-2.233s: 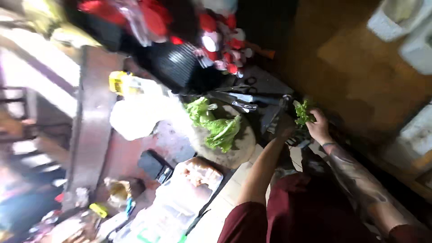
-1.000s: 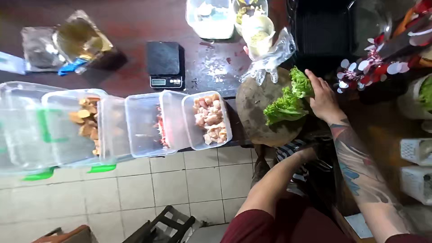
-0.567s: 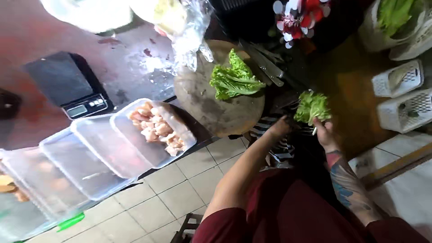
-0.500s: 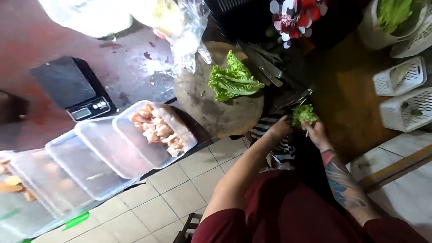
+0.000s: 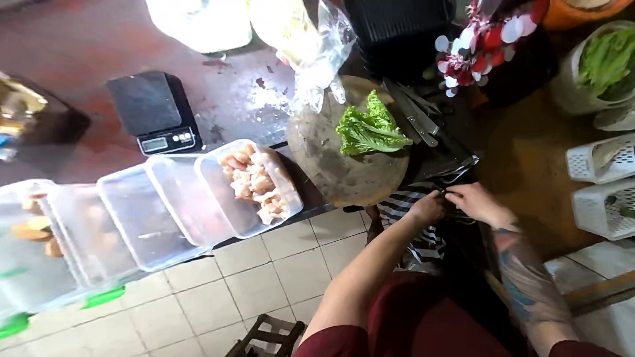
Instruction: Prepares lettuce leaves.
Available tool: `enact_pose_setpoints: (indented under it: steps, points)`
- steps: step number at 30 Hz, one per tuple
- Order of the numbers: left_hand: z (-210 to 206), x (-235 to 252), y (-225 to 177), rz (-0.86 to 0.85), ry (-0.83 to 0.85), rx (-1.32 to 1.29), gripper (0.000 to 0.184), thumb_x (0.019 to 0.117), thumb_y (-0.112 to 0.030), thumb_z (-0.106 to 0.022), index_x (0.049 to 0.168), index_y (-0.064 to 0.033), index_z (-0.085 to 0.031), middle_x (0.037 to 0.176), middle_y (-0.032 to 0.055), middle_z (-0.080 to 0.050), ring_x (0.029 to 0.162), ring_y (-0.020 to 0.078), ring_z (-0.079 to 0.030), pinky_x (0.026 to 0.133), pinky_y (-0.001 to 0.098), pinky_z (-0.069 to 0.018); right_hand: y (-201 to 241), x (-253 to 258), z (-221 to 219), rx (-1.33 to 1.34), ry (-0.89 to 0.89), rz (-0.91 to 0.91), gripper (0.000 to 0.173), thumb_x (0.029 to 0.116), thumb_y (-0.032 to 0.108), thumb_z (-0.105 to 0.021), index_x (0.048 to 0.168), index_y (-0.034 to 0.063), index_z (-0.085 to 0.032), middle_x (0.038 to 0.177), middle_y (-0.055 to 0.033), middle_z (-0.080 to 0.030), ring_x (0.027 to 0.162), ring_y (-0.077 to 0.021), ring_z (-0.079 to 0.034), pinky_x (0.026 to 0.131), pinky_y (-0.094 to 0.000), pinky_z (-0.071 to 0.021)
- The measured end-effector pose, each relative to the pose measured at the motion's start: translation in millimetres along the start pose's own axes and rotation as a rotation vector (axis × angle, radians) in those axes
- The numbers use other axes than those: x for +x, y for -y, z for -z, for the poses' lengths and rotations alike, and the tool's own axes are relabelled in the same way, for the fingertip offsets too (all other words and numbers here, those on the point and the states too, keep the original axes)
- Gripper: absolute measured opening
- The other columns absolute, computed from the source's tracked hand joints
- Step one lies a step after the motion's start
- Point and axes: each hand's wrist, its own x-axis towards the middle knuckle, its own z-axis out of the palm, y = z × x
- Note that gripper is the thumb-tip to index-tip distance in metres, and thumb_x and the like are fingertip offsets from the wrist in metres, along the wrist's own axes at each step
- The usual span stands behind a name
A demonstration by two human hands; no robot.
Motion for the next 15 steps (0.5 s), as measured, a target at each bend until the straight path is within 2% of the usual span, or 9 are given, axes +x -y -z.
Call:
enact_pose_setpoints:
  steps: [1,2,3,6,7,8,10,12,15]
  points:
    - [-2,1,-1,0.007,0.001,-0.009,0.024,0.1001,0.000,-0.049,0.103,-0.0009,-0.073,0.118,0.0122,-0.071,0.122,0.0273,-0.060,0.115,0.0436,-0.0355,15,-9,18,0.039,-0.123,0.104,0.032,0.1070,0.034,-0.054,0.121,0.0107,-0.072,0.100,-0.0137,-0.074,0.082,-0.0289,-0.073,0.079,-0.0543,-0.0605]
    - [-3,2,-3,0.014,0.013,-0.009,0.024,0.1002,0.000,-0.049,0.103,-0.0005,-0.073,0.118,0.0125,-0.071,0.122,0.0276,-0.060,0.115,0.0437,-0.0354,33,-10,36,0.042,-0.254,0.200,0.031,0.1074,0.034,-0.053,0.120,0.0118,-0.070,0.095,-0.0120,-0.074,0.075,-0.0263,-0.072,0.071,-0.0517,-0.0611]
    - [-3,2,-4,0.022,0.027,-0.005,0.024,0.1001,0.000,-0.049,0.102,-0.0005,-0.073,0.117,0.0124,-0.071,0.121,0.0277,-0.061,0.115,0.0439,-0.0356,55,-3,56,0.014,-0.359,0.256,0.032,0.1079,0.035,-0.051,0.125,0.0115,-0.066,0.095,-0.0121,-0.072,0.074,-0.0259,-0.071,0.069,-0.0500,-0.0608]
    - [2,2,-7,0.047,0.048,-0.006,0.025,0.1003,0.001,-0.047,0.104,0.0004,-0.072,0.119,0.0135,-0.070,0.122,0.0281,-0.060,0.114,0.0447,-0.0351,124,64,112,-0.115,-0.468,0.164,0.050,0.1070,0.041,-0.049,0.143,0.0063,-0.054,0.111,-0.0221,-0.069,0.101,-0.0393,-0.069,0.090,-0.0601,-0.0542]
    - [4,1,-8,0.055,0.050,-0.011,0.026,0.1003,0.002,-0.046,0.105,0.0011,-0.071,0.121,0.0140,-0.070,0.123,0.0283,-0.060,0.115,0.0449,-0.0342,141,88,125,-0.152,-0.469,0.093,0.054,0.1063,0.043,-0.050,0.143,0.0033,-0.053,0.120,-0.0260,-0.067,0.112,-0.0433,-0.066,0.096,-0.0626,-0.0511]
    - [5,1,-9,0.063,0.056,-0.015,0.026,0.1006,0.003,-0.046,0.106,0.0017,-0.071,0.121,0.0143,-0.070,0.124,0.0285,-0.059,0.116,0.0449,-0.0331,152,107,133,-0.181,-0.465,0.029,0.056,0.1058,0.044,-0.051,0.139,-0.0011,-0.053,0.125,-0.0285,-0.063,0.118,-0.0451,-0.063,0.098,-0.0636,-0.0494]
    - [3,2,-10,0.075,0.055,-0.012,0.026,0.1008,0.003,-0.045,0.106,0.0026,-0.070,0.120,0.0150,-0.070,0.123,0.0289,-0.059,0.118,0.0451,-0.0320,165,132,139,-0.205,-0.471,-0.066,0.053,0.1048,0.040,-0.053,0.127,-0.0072,-0.059,0.127,-0.0308,-0.062,0.121,-0.0466,-0.061,0.098,-0.0645,-0.0490]
    - [0,3,-10,0.080,0.043,-0.005,0.026,0.1010,0.003,-0.045,0.106,0.0025,-0.070,0.121,0.0153,-0.069,0.123,0.0293,-0.059,0.118,0.0460,-0.0315,170,145,138,-0.226,-0.463,-0.110,0.048,0.1047,0.036,-0.054,0.120,-0.0082,-0.063,0.126,-0.0312,-0.062,0.120,-0.0472,-0.061,0.096,-0.0658,-0.0494]
    - [0,4,-10,0.071,0.053,0.009,0.025,0.1003,0.004,-0.046,0.104,0.0016,-0.071,0.120,0.0147,-0.070,0.124,0.0294,-0.059,0.119,0.0461,-0.0302,168,153,134,-0.271,-0.430,-0.161,0.041,0.1047,0.027,-0.053,0.123,-0.0080,-0.062,0.129,-0.0313,-0.062,0.122,-0.0476,-0.061,0.096,-0.0672,-0.0492]
